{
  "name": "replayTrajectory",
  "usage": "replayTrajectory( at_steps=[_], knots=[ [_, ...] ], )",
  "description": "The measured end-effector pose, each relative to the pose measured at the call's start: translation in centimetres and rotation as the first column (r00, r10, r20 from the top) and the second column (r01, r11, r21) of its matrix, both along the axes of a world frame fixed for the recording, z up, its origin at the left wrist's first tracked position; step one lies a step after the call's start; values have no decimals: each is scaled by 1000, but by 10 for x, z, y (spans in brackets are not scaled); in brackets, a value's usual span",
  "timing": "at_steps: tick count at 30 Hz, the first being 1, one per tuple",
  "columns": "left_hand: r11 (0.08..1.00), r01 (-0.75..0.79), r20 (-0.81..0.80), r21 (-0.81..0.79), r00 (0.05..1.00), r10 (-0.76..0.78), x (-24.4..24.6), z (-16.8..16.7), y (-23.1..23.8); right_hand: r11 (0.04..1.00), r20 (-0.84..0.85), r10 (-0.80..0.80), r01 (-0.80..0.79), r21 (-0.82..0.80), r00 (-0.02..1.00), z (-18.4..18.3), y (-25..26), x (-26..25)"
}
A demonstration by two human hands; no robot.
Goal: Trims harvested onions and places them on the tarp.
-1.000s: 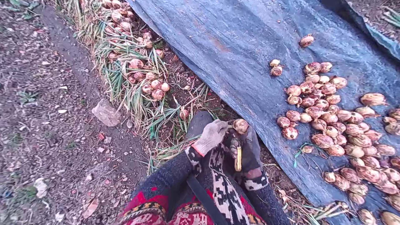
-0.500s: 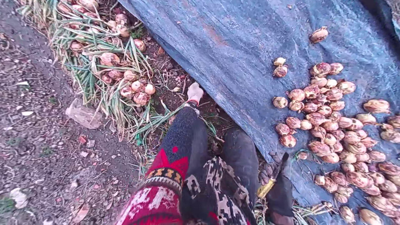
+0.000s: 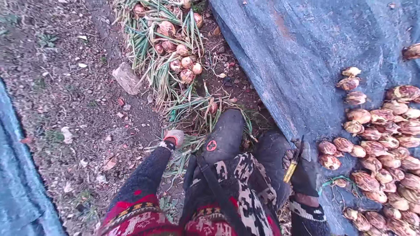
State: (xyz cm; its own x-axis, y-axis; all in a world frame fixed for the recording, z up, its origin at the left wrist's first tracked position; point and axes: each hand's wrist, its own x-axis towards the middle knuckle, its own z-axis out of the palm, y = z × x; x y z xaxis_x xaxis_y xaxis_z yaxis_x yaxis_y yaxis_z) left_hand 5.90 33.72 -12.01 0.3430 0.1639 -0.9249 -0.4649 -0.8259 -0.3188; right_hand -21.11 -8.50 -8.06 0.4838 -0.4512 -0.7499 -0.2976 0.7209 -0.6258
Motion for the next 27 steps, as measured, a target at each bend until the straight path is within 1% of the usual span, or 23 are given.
replayTrajectory(
  at_steps=[1,2,3,4,6,8,9,10,12,13,14,16,17,18,19,20,21,22,23,24,25,26,27],
  knots=[
    [1000,21,25,22,999,-22,-4,0,7,997,-20,67,-68,-35,998,0,6,-1],
    [998,30,76,-50,997,-26,-2,2,1,988,-66,128,-133,-83,990,1,13,-1],
    [977,49,143,-206,990,-20,3,2,-13,974,-137,172,-189,-127,976,5,20,-2],
    [920,80,193,-383,981,-5,7,-3,-32,961,-206,196,-230,-155,959,10,28,-3],
    [716,195,263,-670,965,-16,13,-32,-72,946,-253,216,-266,-185,943,20,41,-5],
    [508,362,353,-782,928,-118,21,-72,-97,942,-232,230,-276,-190,945,29,52,-8],
    [455,426,391,-782,904,-174,30,-90,-105,938,-215,242,-285,-199,946,35,55,-12],
    [438,471,415,-765,882,-225,40,-106,-110,933,-207,245,-289,-214,947,41,57,-16],
    [427,533,454,-731,846,-279,58,-122,-116,922,-213,244,-295,-253,946,46,61,-26],
    [435,531,454,-727,848,-274,61,-124,-117,915,-236,244,-304,-265,940,46,62,-31],
    [478,501,439,-721,865,-244,60,-121,-114,902,-284,251,-330,-279,926,45,65,-37],
    [600,385,417,-701,904,-93,58,-98,-111,839,-398,296,-435,-326,868,42,67,-42],
    [639,335,430,-692,903,-7,55,-79,-110,817,-403,309,-457,-351,861,40,68,-40],
    [649,274,429,-709,899,89,49,-58,-109,802,-376,317,-458,-384,871,37,70,-37],
    [632,216,413,-744,892,181,40,-38,-106,780,-339,343,-467,-417,876,34,74,-34],
    [580,154,372,-800,886,278,29,-18,-104,748,-308,375,-482,-457,874,30,77,-29],
    [492,79,296,-867,876,382,18,1,-103,715,-273,414,-496,-493,868,28,80,-22],
    [361,-28,165,-932,854,493,6,20,-104,684,-231,456,-504,-527,860,30,84,-11],
    [202,-165,-17,-965,812,584,-7,37,-106,661,-192,488,-504,-555,851,35,90,-2],
    [45,-305,-209,-951,747,631,-20,54,-109,655,-154,508,-497,-569,847,40,96,9],
    [-90,-435,-391,-896,675,625,-31,70,-113,668,-107,530,-492,-558,841,45,101,18],
    [-197,-556,-556,-807,604,571,-43,86,-118,690,-41,544,-475,-547,838,48,105,25],
    [-253,-648,-673,-719,555,489,-54,101,-122,711,40,552,-445,-544,833,48,109,29]
  ],
)
